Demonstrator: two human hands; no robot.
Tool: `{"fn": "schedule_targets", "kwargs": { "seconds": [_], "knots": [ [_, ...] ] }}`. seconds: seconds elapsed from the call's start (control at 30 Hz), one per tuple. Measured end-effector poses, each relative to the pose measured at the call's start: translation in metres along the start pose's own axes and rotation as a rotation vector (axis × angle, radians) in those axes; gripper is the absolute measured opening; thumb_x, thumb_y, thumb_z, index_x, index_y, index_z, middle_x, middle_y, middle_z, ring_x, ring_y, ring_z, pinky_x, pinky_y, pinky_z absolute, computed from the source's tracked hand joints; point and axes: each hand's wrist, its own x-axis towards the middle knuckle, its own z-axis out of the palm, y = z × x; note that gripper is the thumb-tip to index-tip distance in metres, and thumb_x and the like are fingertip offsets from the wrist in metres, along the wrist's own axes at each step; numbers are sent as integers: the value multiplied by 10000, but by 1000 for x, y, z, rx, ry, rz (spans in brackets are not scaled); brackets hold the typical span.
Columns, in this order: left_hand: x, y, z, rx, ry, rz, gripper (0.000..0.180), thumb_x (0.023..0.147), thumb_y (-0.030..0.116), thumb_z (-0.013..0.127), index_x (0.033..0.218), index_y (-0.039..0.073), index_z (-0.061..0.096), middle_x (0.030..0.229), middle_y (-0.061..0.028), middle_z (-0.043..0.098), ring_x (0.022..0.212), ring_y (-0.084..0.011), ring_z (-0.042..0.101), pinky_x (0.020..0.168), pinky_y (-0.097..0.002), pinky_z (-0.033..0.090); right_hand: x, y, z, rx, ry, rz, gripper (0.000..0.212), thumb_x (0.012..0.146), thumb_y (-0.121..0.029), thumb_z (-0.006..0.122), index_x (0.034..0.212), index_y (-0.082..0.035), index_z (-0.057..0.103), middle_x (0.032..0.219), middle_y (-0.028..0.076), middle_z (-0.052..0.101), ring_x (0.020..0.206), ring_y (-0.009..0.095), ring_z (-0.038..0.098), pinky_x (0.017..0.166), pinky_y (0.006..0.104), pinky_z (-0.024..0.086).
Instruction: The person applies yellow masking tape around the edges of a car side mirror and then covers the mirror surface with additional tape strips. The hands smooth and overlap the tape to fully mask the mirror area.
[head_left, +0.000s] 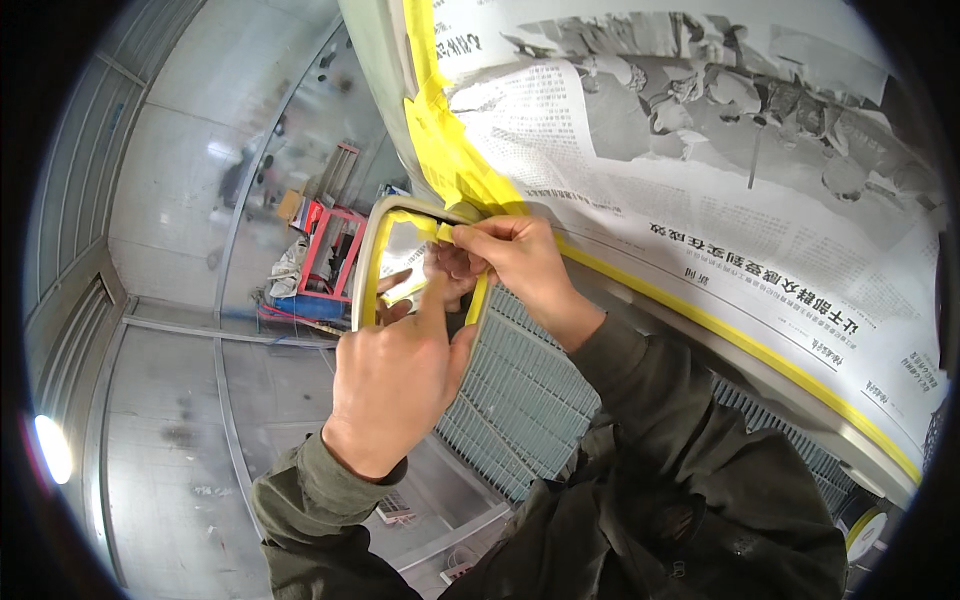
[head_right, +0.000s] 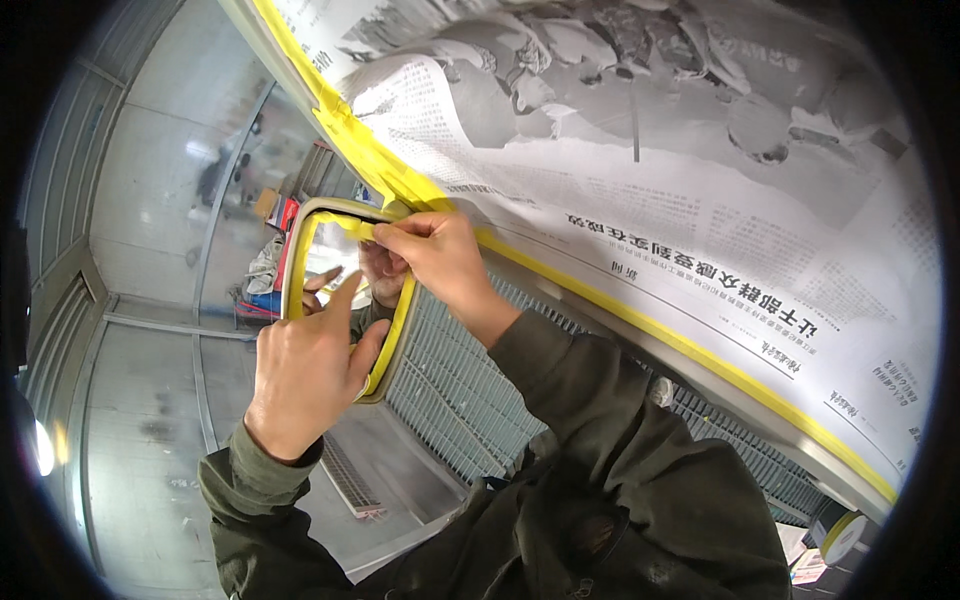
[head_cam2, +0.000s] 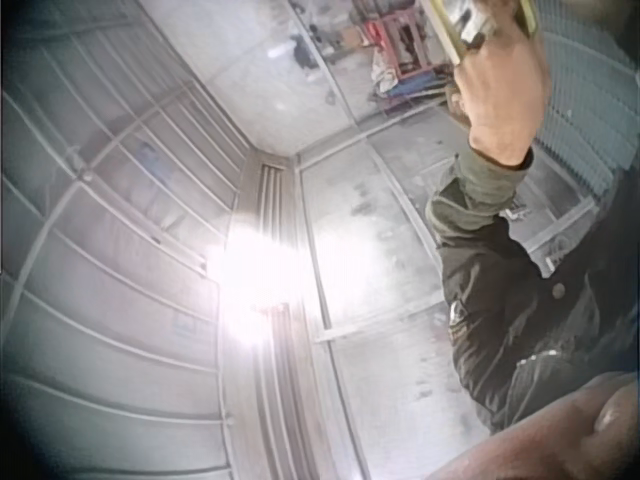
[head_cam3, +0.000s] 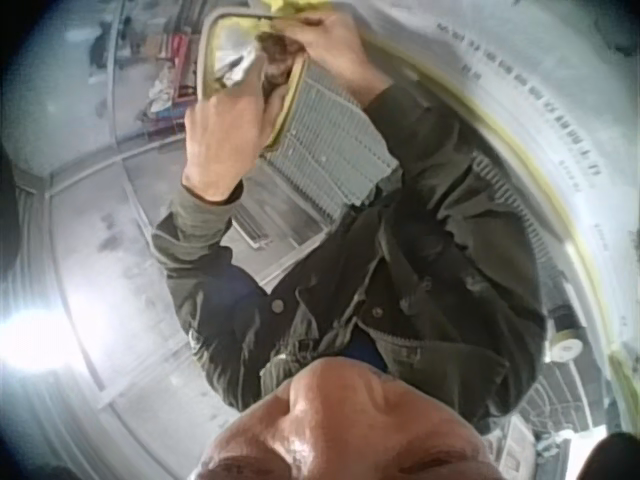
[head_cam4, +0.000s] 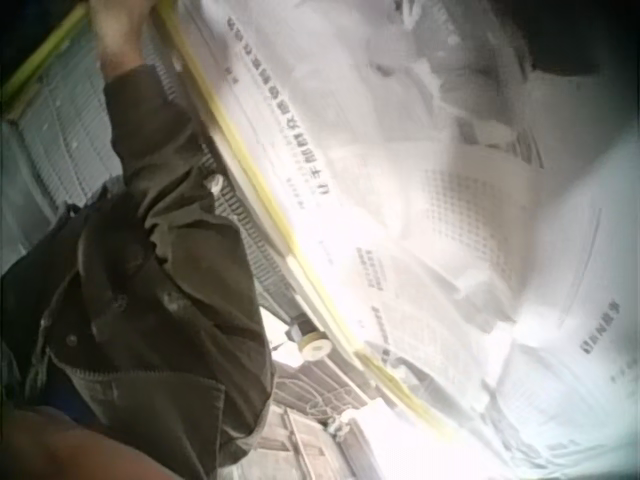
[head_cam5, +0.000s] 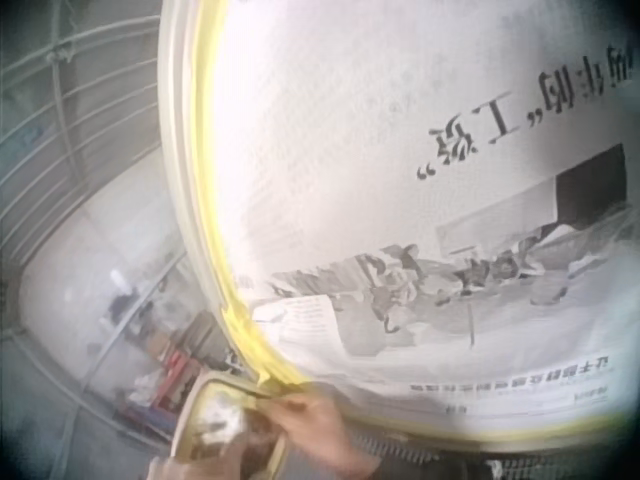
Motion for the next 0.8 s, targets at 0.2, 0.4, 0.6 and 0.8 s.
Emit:
{"fn": "schedule_targets", "kwargs": {
  "seconds": [0.2, 0.4, 0.6, 0.8],
  "knots": [
    [0, 9, 7, 25, -212, 2, 314, 885, 232, 786, 1097, 31, 674, 1152, -165, 722, 924, -346, 727, 663, -432, 591, 5, -1, 6, -1, -13, -64, 222, 976, -186, 748, 877, 12, 767, 704, -9, 647, 618, 58, 561, 563, 231, 412],
    [12, 6, 20, 105, -10, 114, 320, 867, 210, 782, 1038, -15, 631, 1345, -168, 662, 1010, -331, 724, 736, -399, 604, 8, 0, 11, 10, 64, -22, 207, 974, -159, 747, 875, 21, 769, 694, 4, 653, 602, 74, 572, 537, 245, 424],
    [24, -3, 31, 270, 33, 96, 276, 880, 177, 751, 1021, -20, 619, 1381, -180, 658, 901, -311, 752, 704, -391, 625, 12, 2, 13, -17, 131, -26, 199, 934, -120, 755, 890, 72, 783, 719, 45, 719, 591, 77, 615, 525, 257, 494],
    [36, -11, 30, 342, 71, 135, 143, 891, 132, 653, 967, 11, 640, 1350, -169, 683, 589, -185, 727, 549, -299, 582, 17, 4, 12, -106, 107, -31, 188, 964, -123, 752, 954, 62, 786, 762, 62, 741, 620, 96, 655, 563, 257, 510]
  ]
}}
